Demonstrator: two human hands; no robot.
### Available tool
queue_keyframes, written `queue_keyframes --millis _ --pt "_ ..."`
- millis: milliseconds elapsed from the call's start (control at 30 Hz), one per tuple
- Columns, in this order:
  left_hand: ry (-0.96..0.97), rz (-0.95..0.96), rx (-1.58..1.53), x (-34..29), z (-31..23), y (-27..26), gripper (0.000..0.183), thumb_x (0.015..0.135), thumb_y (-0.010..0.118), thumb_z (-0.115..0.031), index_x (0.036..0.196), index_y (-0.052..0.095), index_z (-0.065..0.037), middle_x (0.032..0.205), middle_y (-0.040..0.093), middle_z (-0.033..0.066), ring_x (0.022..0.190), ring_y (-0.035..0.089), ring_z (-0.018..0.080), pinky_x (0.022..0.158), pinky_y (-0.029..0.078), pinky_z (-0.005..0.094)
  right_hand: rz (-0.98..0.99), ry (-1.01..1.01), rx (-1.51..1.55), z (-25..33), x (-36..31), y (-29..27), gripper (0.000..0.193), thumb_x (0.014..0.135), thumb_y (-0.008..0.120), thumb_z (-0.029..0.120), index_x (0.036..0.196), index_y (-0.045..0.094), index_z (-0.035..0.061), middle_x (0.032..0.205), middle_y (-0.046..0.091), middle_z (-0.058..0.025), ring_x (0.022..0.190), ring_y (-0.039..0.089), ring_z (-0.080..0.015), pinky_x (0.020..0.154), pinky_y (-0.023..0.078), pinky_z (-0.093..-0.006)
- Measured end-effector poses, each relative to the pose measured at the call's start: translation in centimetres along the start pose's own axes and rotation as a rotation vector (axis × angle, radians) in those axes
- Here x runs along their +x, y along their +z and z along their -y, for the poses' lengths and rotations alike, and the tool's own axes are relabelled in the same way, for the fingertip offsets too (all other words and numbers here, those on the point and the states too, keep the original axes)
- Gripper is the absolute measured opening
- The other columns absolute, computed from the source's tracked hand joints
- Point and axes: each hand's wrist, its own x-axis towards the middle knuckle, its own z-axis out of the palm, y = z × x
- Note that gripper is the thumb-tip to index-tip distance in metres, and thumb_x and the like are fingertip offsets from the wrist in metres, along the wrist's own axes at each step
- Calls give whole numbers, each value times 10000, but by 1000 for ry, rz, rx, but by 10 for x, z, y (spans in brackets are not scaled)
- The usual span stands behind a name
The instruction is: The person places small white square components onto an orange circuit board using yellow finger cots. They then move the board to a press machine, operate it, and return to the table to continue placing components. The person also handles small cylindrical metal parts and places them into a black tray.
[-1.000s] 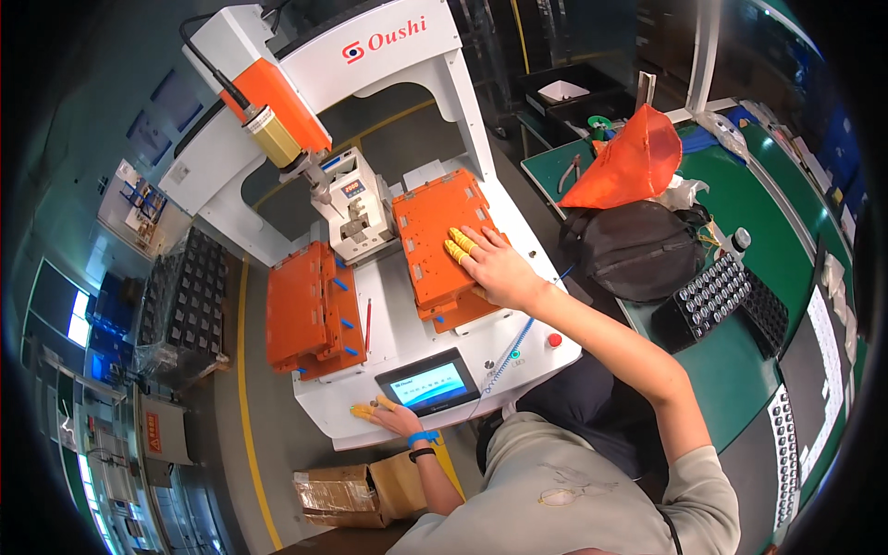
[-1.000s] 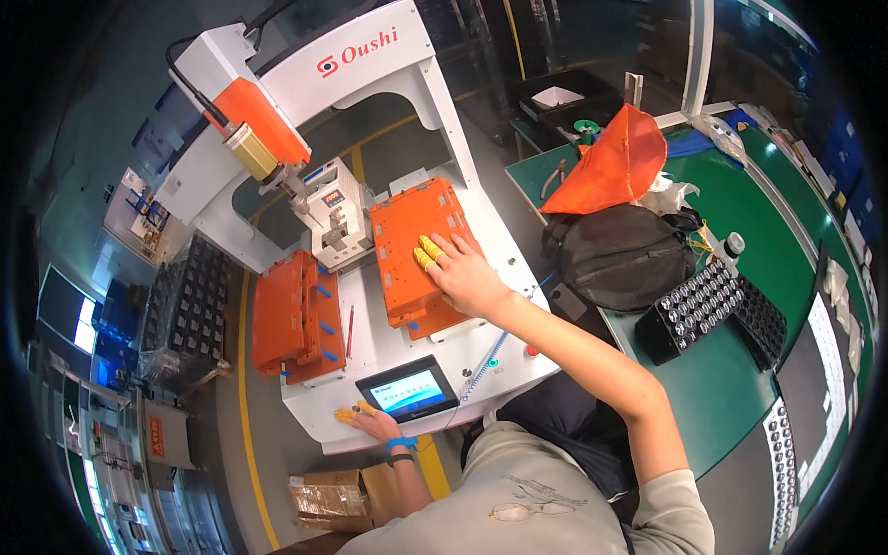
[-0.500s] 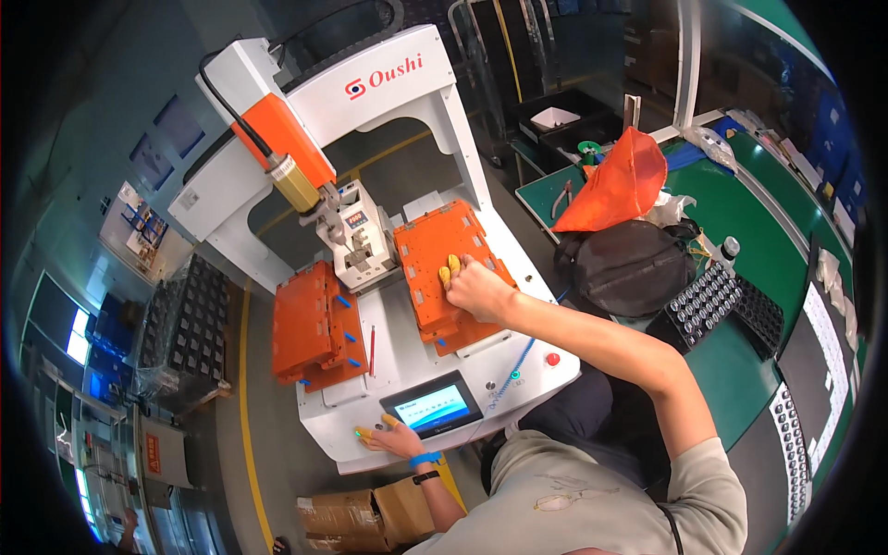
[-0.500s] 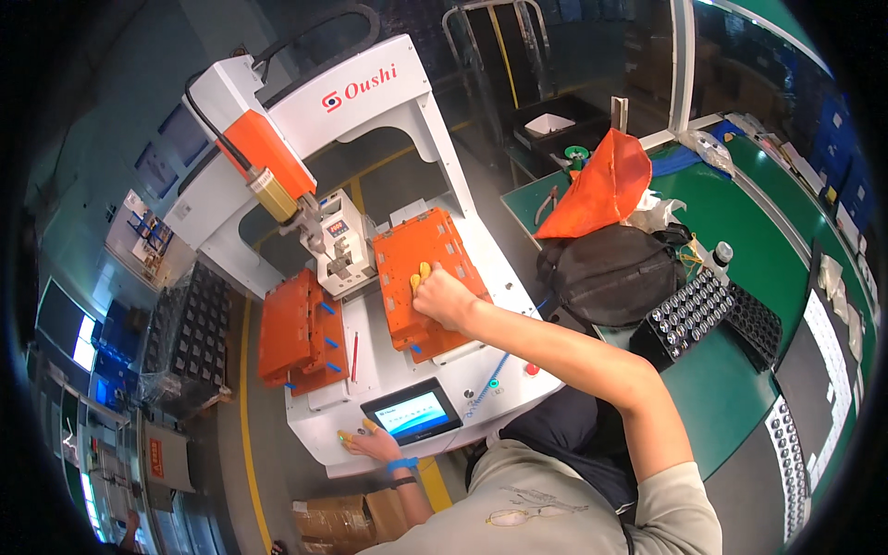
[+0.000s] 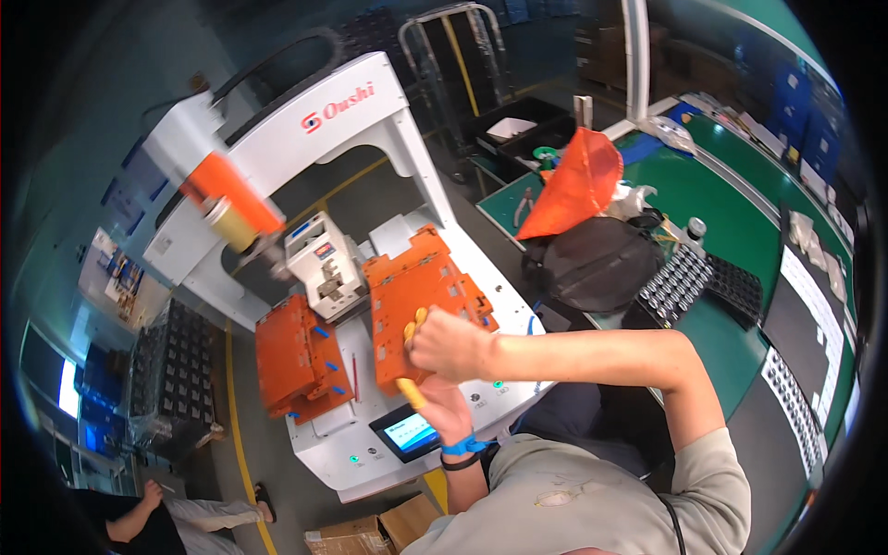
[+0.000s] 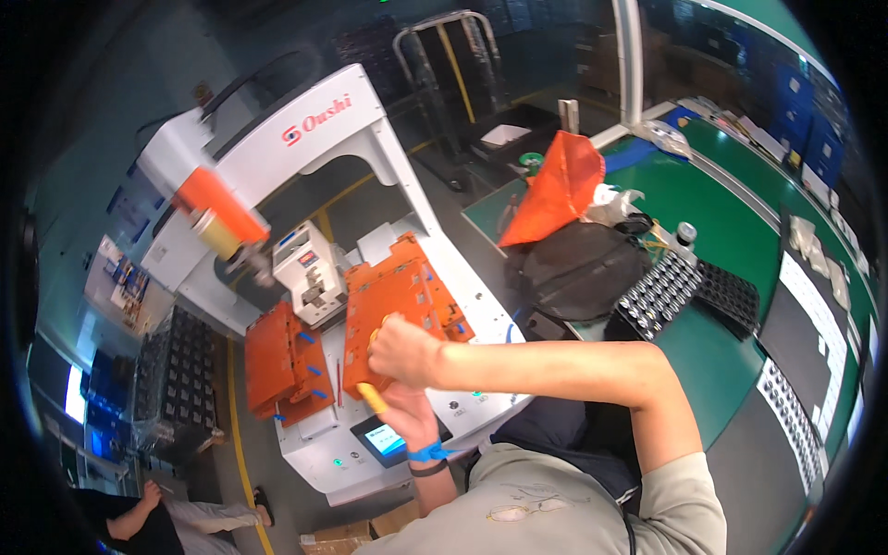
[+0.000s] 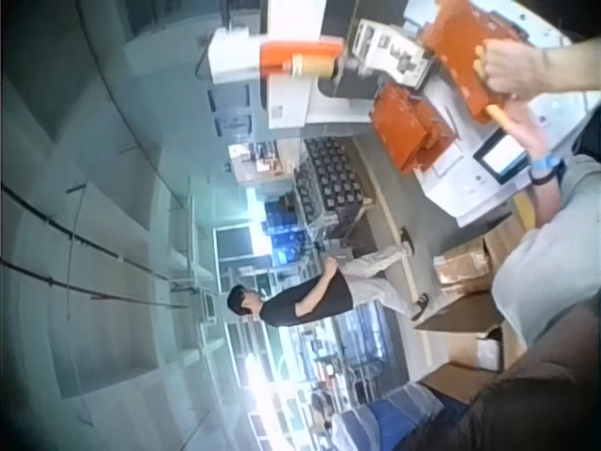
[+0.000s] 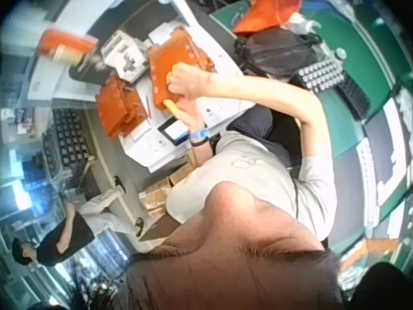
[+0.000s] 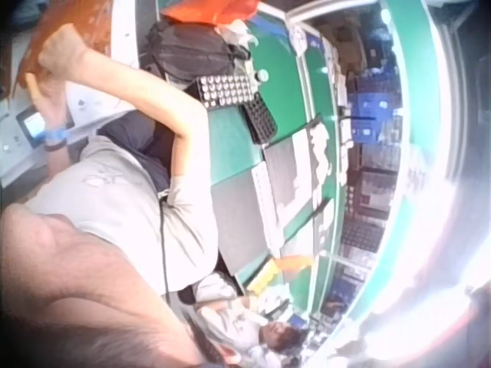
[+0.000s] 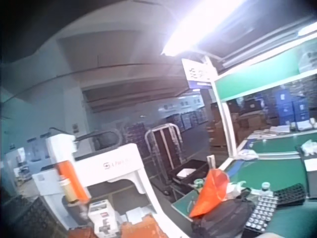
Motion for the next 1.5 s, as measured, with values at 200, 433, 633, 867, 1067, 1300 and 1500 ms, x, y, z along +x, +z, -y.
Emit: queue_keyframes --millis 200,433,633,867,1067,1300,1500 --pt "-223 -122 -37 4 -33 38 534 946 566 -404 1360 538 -68 1348 584 95 1220 576 227 1008 492 395 -98 145 -3 16 -39 -3 353 822 657 265 1101 678 49 1019 708 -105 960 664 -242 848 448 -378" --pt "133 115 56 -34 -27 71 649 903 517 -356 1474 415 -66 1491 441 177 1341 467 345 1128 367 506 -463 458 420 18 -152 -30 965 836 710 507 1514 289 -36 1546 287 -293 1470 239 -427 1168 267 -500" --pt "588 430 551 -46 34 63 587 998 475 -451 1421 462 -44 1378 542 159 1195 587 321 978 507 499 -985 927 1330 63 -229 -42 1072 926 703 374 1565 -51 -40 1606 136 -298 1515 163 -352 1210 208 -406" --pt "3400 -528 2052 -94 111 33 600 986 478 -512 1384 508 -64 1338 588 109 1170 608 292 971 517 479 -1463 1369 1581 173 -315 -54 765 978 606 202 1567 144 45 1381 499 -105 1265 495 -176 1057 412 -341" --pt "3800 -2637 -99 -167 149 78 657 878 624 -482 1396 507 -95 1379 566 67 1250 559 268 1063 450 454 -1723 1588 1151 211 -357 5 602 961 592 214 1470 362 -12 1340 539 -109 1225 521 -174 1038 426 -337" --pt "3795 -2380 -651 -177 186 74 574 872 661 -350 1367 528 -92 1316 599 74 1222 568 247 1027 459 438 -1932 1526 1344 202 -391 49 501 964 569 197 1403 447 -13 1322 576 -119 1179 592 -184 1011 470 -342" --pt "3751 -2618 -344 -171 192 73 569 977 608 -415 1396 467 -56 1361 546 119 1220 570 251 943 545 428 -2034 1696 1389 186 -429 79 235 949 576 169 1109 640 10 1009 686 -64 915 673 -129 847 540 -304"
